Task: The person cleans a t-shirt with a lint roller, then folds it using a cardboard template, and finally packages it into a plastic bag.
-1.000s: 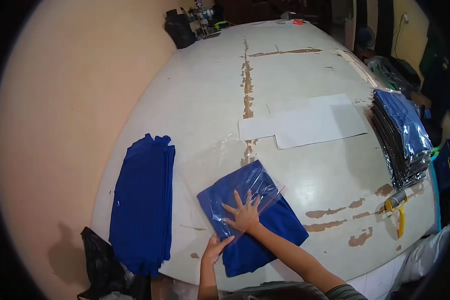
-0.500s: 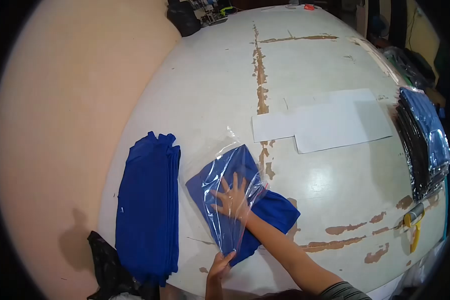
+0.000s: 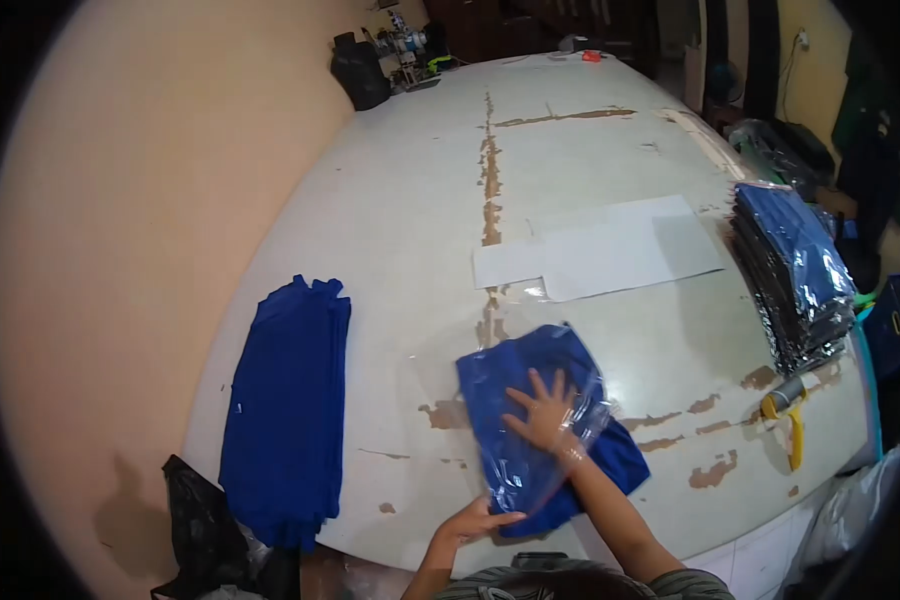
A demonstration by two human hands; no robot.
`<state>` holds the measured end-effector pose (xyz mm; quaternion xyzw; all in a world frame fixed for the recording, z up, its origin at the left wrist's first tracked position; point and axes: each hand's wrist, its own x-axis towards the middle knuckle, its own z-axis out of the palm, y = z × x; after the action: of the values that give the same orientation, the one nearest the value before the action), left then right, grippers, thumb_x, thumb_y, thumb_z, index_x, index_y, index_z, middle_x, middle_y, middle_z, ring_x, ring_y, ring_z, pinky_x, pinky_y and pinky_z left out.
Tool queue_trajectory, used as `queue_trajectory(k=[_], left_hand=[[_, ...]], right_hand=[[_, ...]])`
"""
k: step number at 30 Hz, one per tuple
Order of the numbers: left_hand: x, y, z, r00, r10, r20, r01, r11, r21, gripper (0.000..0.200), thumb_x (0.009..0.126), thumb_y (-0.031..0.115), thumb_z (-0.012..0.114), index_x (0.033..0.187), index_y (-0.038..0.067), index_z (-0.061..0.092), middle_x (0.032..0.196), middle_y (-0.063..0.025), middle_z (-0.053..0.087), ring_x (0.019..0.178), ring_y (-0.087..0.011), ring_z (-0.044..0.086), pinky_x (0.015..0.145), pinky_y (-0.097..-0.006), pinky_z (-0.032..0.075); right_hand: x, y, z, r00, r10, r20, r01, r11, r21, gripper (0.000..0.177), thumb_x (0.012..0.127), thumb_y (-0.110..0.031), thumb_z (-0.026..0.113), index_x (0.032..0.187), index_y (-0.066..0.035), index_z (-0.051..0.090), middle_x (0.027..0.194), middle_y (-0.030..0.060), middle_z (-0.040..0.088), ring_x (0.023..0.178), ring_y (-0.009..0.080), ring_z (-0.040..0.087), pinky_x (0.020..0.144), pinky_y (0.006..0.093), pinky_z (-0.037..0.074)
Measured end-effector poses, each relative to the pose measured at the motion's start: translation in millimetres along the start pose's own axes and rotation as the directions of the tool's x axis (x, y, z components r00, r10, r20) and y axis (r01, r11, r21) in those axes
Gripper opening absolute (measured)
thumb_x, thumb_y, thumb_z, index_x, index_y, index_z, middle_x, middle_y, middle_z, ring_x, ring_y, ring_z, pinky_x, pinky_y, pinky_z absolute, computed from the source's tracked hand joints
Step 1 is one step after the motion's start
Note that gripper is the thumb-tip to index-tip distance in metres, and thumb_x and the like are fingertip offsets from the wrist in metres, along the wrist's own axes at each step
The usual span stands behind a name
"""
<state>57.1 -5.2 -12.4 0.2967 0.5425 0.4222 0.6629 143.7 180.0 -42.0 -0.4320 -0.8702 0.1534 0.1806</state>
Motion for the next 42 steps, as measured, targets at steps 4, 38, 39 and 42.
queue_trajectory(k=[4, 38, 39, 42], left_hand=[[13, -35, 43, 0.961, -0.138, 0.239, 0.108, 0.985, 0.134, 0.055, 0.073, 0.015, 0.068, 0.117, -0.002, 0.041, 0.103, -0.0068, 0.055, 0.091, -0.0141, 0.054, 0.086, -0.0274, 0.041], [10, -51, 57, 0.986, -0.164, -0.011, 0.154, 0.946, -0.284, 0.037, 0.074, 0.013, 0.068, 0.103, -0.002, 0.052, 0.094, -0.0076, 0.059, 0.079, -0.0133, 0.058, 0.073, -0.0252, 0.049], [10, -45, 60, 0.994, -0.104, -0.032, 0.091, 0.955, -0.282, 0.036, 0.074, 0.014, 0.067, 0.102, -0.002, 0.053, 0.093, -0.0075, 0.059, 0.078, -0.0132, 0.058, 0.071, -0.0251, 0.049], [12, -45, 59, 0.997, -0.061, -0.040, 0.049, 0.966, -0.255, 0.033, 0.074, 0.014, 0.067, 0.100, -0.002, 0.053, 0.090, -0.0074, 0.059, 0.076, -0.0134, 0.058, 0.069, -0.0252, 0.050]], right_hand=[[-73, 48, -36, 0.983, 0.183, -0.014, -0.184, 0.981, -0.069, 0.061, 0.066, -0.051, 0.058, 0.120, -0.024, 0.047, 0.136, 0.0161, 0.024, 0.121, 0.0490, 0.016, 0.092, 0.0648, 0.013], [-14, 41, -4, 0.940, 0.223, -0.258, -0.258, 0.959, -0.113, 0.084, 0.066, -0.059, 0.054, 0.128, -0.006, 0.034, 0.134, 0.0271, 0.018, 0.121, 0.0488, 0.016, 0.096, 0.0603, 0.009], [-17, 44, -5, 0.938, 0.194, -0.286, -0.227, 0.970, -0.087, 0.082, 0.067, -0.057, 0.055, 0.127, -0.004, 0.035, 0.134, 0.0270, 0.018, 0.121, 0.0485, 0.016, 0.096, 0.0601, 0.009], [-46, 59, -19, 0.949, 0.109, -0.295, -0.119, 0.993, -0.017, 0.077, 0.070, -0.050, 0.056, 0.125, 0.000, 0.035, 0.134, 0.0267, 0.019, 0.121, 0.0485, 0.017, 0.096, 0.0596, 0.010]])
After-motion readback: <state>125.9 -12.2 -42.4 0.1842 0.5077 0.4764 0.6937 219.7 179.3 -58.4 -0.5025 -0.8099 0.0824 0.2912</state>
